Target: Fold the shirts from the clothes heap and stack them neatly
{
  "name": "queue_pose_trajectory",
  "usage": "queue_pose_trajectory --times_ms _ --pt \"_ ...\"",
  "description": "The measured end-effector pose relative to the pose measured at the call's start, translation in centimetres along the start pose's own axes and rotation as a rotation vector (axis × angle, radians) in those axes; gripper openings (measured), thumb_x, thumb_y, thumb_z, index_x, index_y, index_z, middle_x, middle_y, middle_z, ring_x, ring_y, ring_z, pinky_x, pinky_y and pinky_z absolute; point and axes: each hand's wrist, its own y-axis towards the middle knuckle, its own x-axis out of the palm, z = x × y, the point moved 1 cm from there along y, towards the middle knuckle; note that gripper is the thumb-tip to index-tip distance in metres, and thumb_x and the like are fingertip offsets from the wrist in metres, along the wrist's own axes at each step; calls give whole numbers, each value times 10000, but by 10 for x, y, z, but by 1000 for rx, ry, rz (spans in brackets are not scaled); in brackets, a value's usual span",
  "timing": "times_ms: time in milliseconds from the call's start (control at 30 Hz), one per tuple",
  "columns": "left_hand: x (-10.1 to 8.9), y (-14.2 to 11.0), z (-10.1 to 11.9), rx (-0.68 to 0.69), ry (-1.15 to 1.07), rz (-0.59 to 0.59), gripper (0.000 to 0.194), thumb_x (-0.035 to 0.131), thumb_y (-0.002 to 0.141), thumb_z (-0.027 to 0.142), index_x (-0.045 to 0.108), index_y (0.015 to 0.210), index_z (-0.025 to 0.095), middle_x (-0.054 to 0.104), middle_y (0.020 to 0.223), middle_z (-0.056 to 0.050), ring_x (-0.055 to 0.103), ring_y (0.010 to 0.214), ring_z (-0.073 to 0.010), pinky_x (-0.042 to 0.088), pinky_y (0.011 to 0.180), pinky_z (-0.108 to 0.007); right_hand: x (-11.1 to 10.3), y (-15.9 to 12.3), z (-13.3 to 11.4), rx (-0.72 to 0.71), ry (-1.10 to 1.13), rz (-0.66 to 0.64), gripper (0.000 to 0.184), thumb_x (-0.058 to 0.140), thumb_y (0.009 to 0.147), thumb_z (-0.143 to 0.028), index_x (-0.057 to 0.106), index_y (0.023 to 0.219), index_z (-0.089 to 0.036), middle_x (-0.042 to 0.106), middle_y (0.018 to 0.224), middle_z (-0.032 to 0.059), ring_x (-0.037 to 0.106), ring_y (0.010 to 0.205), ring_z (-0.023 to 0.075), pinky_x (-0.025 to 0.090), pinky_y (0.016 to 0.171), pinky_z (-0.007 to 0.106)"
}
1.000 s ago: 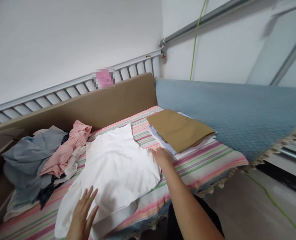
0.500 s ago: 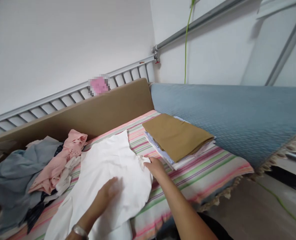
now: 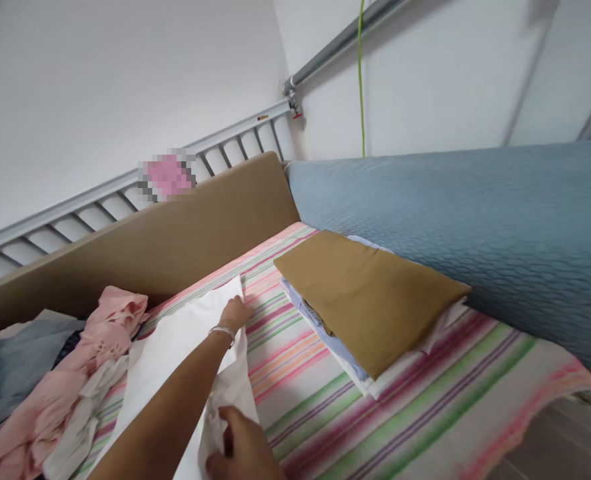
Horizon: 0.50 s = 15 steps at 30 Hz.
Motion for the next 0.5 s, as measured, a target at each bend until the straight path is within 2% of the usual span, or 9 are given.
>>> queue_pose_trajectory --times_ms 100,233,367,500 --pt "8 25 5 -77 -14 19 384 558 840 354 522 1154 136 541 1191 -109 545 1045 -225 451 890 -443 12 14 9 31 11 -109 613 549 554 -122 557 1162 -202 573 659 -40 496 595 115 335 523 199" --pt "4 50 -3 -145 -116 3 345 553 847 345 537 1129 146 560 1143 -91 564 996 -205 485 840 -410 17 23 12 30 102 -132 630 547 574 -138 532 1201 -198 576 670 -37 485 589 112 333 530 201" --pt "-24 61 -27 -177 -312 -30 318 546 853 340 544 1105 147 581 1086 -75 586 922 -181 511 779 -375 25 17 10 -18 152 -163 639 528 610 -166 492 1247 -199 617 794 -12 524 670 130 378 605 213" --pt "-56 50 -63 -166 -548 -2 306 523 867 345 538 1102 149 592 1032 -59 595 835 -151 528 705 -334 36 5 0 -122 129 -190 629 522 642 -181 470 1268 -213 632 898 -6 543 741 139 393 660 215"
